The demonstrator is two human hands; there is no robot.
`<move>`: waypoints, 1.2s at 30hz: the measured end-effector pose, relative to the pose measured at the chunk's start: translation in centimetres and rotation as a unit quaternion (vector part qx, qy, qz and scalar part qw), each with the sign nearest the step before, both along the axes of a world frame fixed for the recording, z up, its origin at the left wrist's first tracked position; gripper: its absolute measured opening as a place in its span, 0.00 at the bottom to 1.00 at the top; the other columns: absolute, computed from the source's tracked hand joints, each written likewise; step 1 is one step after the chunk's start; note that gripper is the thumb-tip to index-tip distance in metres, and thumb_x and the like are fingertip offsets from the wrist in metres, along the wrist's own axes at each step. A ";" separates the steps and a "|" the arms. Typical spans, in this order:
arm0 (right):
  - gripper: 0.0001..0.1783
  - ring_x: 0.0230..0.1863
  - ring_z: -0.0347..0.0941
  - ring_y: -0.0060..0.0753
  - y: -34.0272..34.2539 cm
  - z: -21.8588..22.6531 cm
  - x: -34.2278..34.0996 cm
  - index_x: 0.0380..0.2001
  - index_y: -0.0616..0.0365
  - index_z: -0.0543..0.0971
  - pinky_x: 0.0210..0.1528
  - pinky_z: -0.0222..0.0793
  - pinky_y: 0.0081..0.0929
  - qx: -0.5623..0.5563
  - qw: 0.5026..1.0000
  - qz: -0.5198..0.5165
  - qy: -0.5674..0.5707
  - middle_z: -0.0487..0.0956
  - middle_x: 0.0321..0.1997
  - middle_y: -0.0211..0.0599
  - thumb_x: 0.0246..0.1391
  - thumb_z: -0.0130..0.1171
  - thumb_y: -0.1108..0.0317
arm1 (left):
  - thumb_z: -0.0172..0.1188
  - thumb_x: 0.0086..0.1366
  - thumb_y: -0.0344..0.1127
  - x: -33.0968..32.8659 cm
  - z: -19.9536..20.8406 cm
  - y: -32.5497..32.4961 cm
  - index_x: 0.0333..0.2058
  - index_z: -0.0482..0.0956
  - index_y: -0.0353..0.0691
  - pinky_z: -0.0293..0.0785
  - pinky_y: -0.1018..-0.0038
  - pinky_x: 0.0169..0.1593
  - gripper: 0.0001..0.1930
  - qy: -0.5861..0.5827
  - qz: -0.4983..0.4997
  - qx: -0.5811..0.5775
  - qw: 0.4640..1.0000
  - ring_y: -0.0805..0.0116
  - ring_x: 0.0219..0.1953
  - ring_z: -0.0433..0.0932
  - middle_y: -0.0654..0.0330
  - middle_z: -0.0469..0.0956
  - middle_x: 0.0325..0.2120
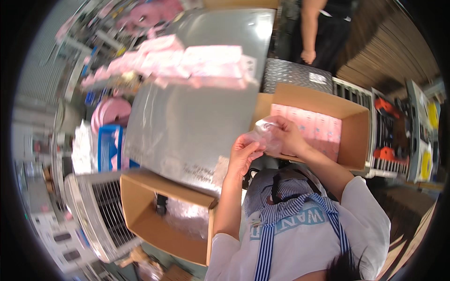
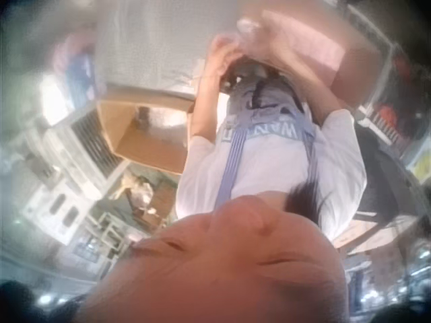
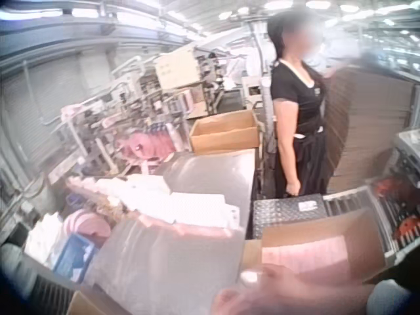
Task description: The person packs pink rectangular packages into cardboard boxes on a metal table. They arrange the items, close the box flaps, and move the sealed boxes to a conveyor belt. The process is repeated continuously with another person assisting in the background.
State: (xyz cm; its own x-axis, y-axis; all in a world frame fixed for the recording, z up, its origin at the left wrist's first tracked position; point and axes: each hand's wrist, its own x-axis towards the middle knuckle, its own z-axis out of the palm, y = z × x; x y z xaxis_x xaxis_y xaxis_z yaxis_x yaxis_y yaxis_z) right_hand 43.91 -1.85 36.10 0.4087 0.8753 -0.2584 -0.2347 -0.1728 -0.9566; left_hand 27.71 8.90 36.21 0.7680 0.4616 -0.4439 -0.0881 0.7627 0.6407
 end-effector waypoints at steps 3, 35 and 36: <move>0.17 0.44 0.75 0.30 -6.4 -3.0 8.4 0.51 0.58 0.74 0.43 0.72 0.28 -0.116 0.979 -0.052 -0.158 0.80 0.40 0.32 0.60 0.55 0.64 | 0.62 0.58 0.25 4.9 -0.7 -1.5 0.38 0.73 0.41 0.83 0.76 0.29 0.10 0.042 -0.010 -0.013 0.999 0.67 0.32 0.82 0.54 0.80 0.33; 0.17 0.50 0.71 0.42 1.1 -4.7 15.9 0.38 0.50 0.79 0.50 0.68 0.42 0.071 0.743 -0.031 -0.664 0.76 0.45 0.38 0.41 0.62 0.59 | 0.54 0.60 0.31 -18.9 -1.9 3.6 0.49 0.73 0.33 0.72 0.66 0.49 0.18 0.775 0.341 0.203 0.492 0.55 0.45 0.75 0.51 0.75 0.46; 0.24 0.53 0.68 0.45 3.8 -1.7 17.5 0.46 0.47 0.75 0.55 0.63 0.44 0.044 0.720 -0.037 -0.691 0.73 0.49 0.39 0.41 0.63 0.61 | 0.54 0.60 0.30 -17.6 -2.0 6.4 0.49 0.73 0.32 0.72 0.66 0.49 0.18 0.734 0.385 0.226 0.512 0.56 0.45 0.76 0.50 0.76 0.46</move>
